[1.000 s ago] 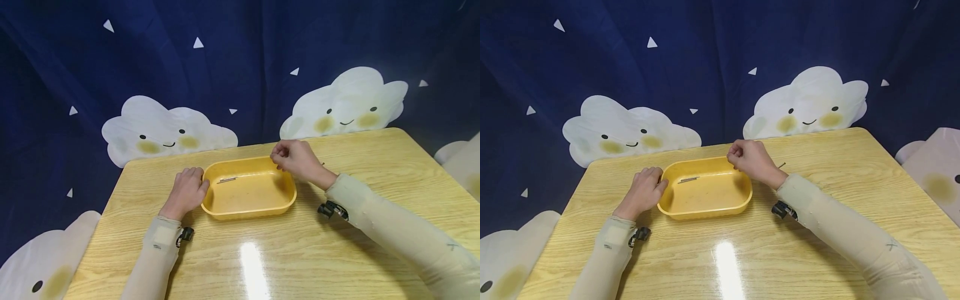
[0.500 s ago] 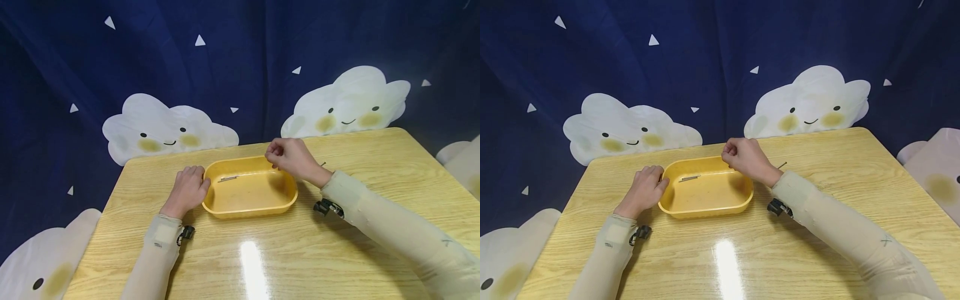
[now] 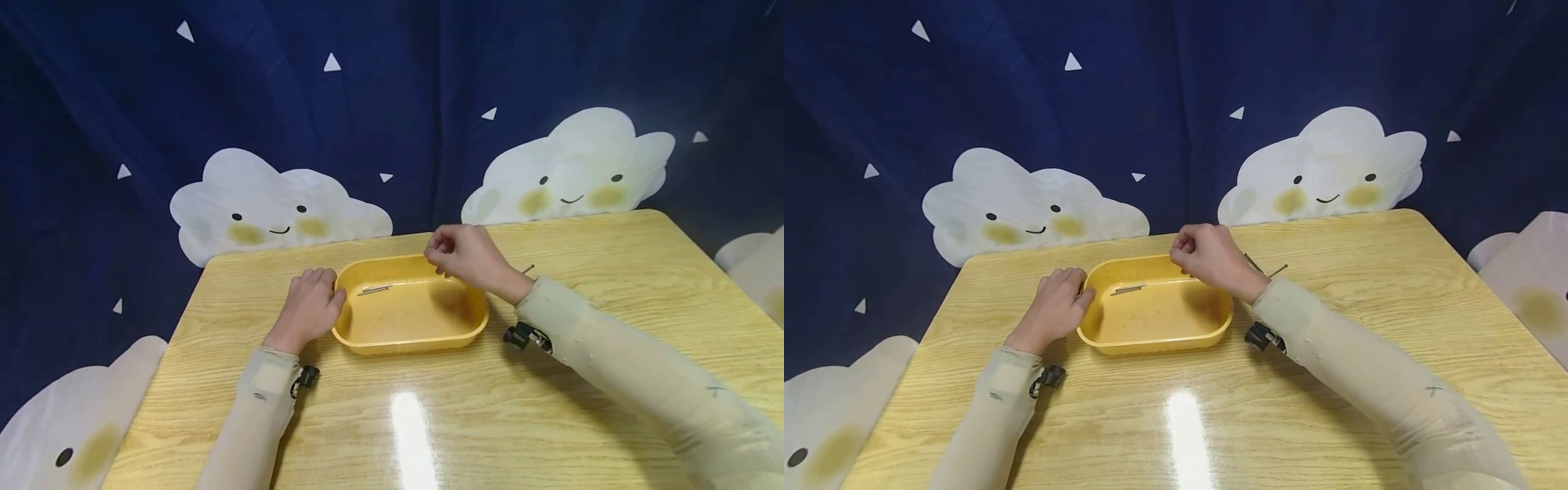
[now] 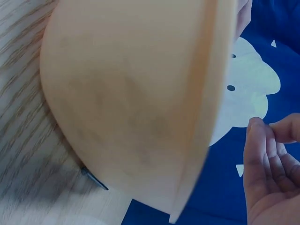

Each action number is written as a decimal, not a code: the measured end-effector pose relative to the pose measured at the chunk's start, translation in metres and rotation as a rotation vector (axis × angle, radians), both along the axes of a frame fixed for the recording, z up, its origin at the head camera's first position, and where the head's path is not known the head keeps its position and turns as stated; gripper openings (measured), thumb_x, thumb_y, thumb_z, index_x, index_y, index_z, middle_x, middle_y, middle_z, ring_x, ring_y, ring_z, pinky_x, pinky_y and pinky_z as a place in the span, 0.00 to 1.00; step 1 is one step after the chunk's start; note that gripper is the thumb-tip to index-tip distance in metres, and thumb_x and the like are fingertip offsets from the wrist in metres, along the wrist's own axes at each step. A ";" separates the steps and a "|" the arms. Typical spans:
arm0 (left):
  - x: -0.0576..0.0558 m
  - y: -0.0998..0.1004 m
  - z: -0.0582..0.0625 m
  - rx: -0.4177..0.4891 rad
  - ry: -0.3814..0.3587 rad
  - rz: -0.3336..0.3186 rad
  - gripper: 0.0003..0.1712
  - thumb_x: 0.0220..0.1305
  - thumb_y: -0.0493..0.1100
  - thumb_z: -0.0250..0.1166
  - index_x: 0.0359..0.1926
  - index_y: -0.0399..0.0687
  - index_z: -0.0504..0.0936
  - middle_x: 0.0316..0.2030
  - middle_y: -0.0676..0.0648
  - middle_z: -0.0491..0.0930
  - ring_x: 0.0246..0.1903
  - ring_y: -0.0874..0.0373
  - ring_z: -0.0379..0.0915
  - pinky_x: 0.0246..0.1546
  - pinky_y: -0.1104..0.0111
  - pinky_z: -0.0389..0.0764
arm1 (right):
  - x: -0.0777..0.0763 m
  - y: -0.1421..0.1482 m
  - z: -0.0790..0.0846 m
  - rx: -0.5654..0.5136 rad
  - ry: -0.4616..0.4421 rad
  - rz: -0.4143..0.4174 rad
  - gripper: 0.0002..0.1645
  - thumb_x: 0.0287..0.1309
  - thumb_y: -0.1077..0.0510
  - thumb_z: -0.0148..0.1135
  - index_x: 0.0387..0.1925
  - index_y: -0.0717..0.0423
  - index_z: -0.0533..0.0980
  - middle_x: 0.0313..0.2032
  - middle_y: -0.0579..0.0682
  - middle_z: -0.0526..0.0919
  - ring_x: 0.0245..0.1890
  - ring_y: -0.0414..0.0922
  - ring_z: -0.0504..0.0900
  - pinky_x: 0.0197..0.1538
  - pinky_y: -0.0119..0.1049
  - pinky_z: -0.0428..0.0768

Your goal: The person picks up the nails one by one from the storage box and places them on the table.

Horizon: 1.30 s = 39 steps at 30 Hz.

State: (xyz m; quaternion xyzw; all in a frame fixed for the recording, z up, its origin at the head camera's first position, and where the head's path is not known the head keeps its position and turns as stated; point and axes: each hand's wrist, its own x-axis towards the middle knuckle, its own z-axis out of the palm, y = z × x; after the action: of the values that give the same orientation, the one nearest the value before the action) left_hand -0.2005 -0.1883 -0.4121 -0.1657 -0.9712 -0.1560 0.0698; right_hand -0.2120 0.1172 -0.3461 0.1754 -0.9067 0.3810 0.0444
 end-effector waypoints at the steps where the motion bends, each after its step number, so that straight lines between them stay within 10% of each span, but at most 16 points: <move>1: 0.000 0.000 0.000 0.000 0.000 0.000 0.13 0.74 0.47 0.50 0.38 0.43 0.75 0.29 0.47 0.70 0.36 0.48 0.66 0.43 0.58 0.64 | 0.000 -0.001 0.000 -0.001 -0.002 0.004 0.06 0.63 0.56 0.64 0.34 0.53 0.83 0.26 0.50 0.88 0.23 0.41 0.86 0.26 0.32 0.79; 39: -0.001 0.000 0.002 -0.004 -0.001 0.001 0.13 0.74 0.47 0.51 0.39 0.43 0.75 0.29 0.47 0.71 0.36 0.48 0.66 0.42 0.60 0.63 | -0.021 -0.029 0.017 -0.035 0.010 0.078 0.06 0.62 0.57 0.65 0.32 0.53 0.85 0.26 0.50 0.87 0.23 0.41 0.86 0.29 0.33 0.82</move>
State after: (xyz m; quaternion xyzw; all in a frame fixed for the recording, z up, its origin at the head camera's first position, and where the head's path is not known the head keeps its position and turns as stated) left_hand -0.2014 -0.1886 -0.4097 -0.1656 -0.9716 -0.1542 0.0691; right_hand -0.2326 0.0884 -0.3290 0.2117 -0.8921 0.3975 0.0370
